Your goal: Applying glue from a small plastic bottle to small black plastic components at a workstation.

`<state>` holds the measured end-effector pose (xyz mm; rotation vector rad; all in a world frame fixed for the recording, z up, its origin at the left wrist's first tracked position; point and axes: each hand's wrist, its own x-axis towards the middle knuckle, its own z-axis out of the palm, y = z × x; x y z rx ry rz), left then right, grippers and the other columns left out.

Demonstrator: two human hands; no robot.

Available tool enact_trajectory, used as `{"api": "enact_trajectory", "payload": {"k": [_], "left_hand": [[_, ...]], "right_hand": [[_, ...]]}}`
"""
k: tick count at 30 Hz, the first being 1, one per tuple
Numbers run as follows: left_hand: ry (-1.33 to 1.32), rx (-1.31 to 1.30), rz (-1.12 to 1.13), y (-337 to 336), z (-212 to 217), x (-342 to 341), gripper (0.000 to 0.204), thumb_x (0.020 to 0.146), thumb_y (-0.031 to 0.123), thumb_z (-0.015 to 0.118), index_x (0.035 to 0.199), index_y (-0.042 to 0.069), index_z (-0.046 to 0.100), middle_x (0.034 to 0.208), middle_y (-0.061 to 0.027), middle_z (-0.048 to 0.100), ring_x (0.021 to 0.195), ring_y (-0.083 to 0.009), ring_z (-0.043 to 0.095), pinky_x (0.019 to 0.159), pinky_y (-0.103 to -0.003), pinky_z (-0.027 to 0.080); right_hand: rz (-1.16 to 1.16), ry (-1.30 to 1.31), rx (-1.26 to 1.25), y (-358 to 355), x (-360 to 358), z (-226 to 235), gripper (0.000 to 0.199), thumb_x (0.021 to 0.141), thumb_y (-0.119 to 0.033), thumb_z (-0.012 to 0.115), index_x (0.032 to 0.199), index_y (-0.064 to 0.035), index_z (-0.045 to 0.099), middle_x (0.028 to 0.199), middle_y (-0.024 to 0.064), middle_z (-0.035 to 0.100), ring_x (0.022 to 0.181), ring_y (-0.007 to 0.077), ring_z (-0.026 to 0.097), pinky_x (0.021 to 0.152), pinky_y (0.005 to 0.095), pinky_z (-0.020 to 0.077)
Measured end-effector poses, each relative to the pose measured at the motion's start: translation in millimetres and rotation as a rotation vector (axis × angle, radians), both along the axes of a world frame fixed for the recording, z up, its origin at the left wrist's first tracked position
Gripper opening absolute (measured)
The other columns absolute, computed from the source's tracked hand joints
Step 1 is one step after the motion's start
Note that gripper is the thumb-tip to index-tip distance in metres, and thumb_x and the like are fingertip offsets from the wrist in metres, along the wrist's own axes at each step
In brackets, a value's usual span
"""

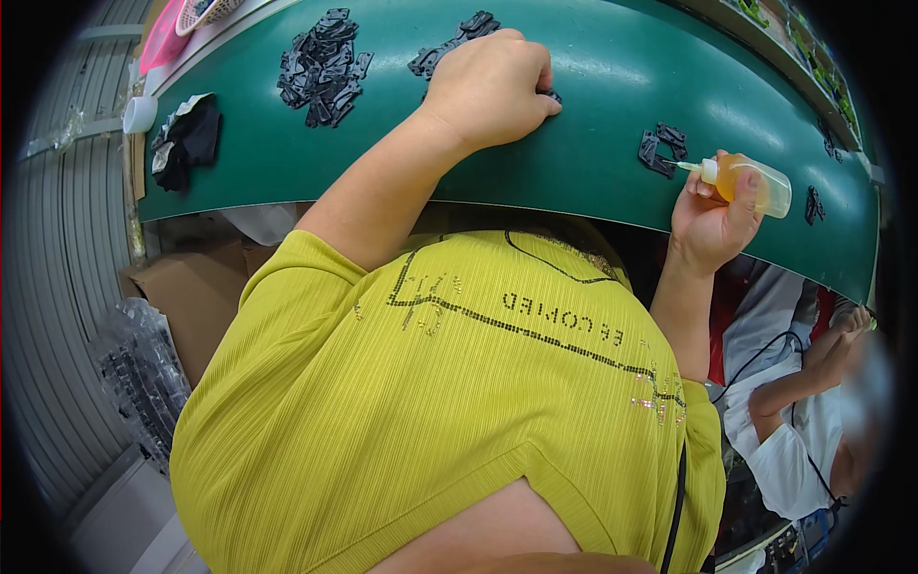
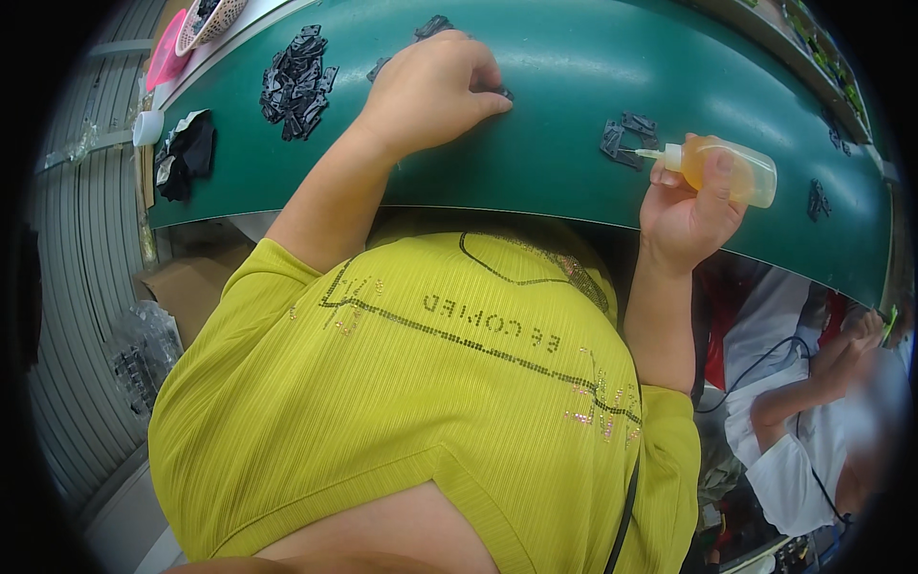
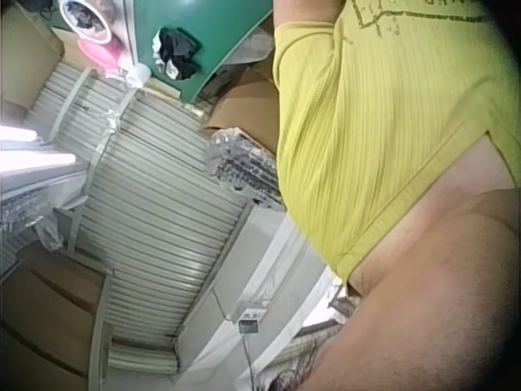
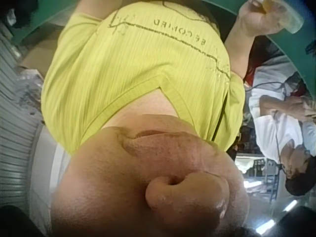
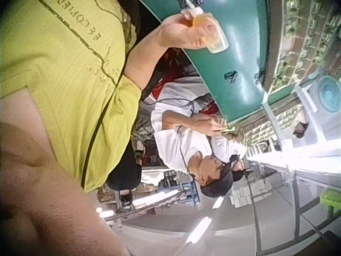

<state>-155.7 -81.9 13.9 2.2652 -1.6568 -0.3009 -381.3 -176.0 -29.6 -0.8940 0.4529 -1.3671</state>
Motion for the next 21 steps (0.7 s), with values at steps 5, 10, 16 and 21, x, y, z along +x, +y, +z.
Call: {"api": "enact_trajectory", "payload": {"k": [5, 10, 16, 21], "left_hand": [[0.062, 0.078, -0.034, -9, 5, -2, 0.02, 0.072, 0.025, 0.069, 0.081, 0.007, 0.067, 0.087, -0.0092, 0.064, 0.082, -0.0282, 0.061, 0.071, -0.038, 0.049], [0.124, -0.002, -0.084, -14, 1, -8, 0.021, 0.072, 0.02, 0.068, 0.087, 0.005, 0.066, 0.078, -0.0089, 0.064, 0.073, -0.025, 0.063, 0.065, -0.036, 0.049], [1.067, 0.088, -0.087, -22, 9, -38, 0.023, 0.081, 0.007, 0.065, 0.103, 0.0, 0.063, 0.08, -0.0057, 0.063, 0.065, -0.0117, 0.062, 0.058, -0.024, 0.051], [1.235, 0.165, -0.034, -25, -9, -47, 0.024, 0.083, 0.005, 0.063, 0.104, -0.005, 0.061, 0.087, -0.0094, 0.065, 0.064, -0.0142, 0.064, 0.059, -0.024, 0.053]], "right_hand": [[0.003, -0.008, -0.008, -1, -2, -2, 0.012, 0.089, -0.014, 0.058, 0.091, -0.0033, 0.06, 0.08, 0.0111, 0.062, 0.052, 0.0143, 0.049, 0.048, 0.028, 0.0421], [0.027, -0.049, 0.025, 1, -3, 0, 0.011, 0.089, -0.015, 0.058, 0.092, -0.0042, 0.06, 0.081, 0.0101, 0.062, 0.053, 0.0149, 0.05, 0.047, 0.0289, 0.042], [0.031, -0.067, 0.0, 1, -2, 1, 0.013, 0.089, -0.015, 0.058, 0.093, -0.003, 0.06, 0.083, 0.01, 0.062, 0.056, 0.0152, 0.052, 0.047, 0.0289, 0.0428], [-0.035, 0.018, -0.134, 4, 5, -2, 0.01, 0.088, -0.01, 0.059, 0.093, -0.0006, 0.06, 0.082, 0.0103, 0.062, 0.059, 0.0161, 0.056, 0.049, 0.0275, 0.046]]}}
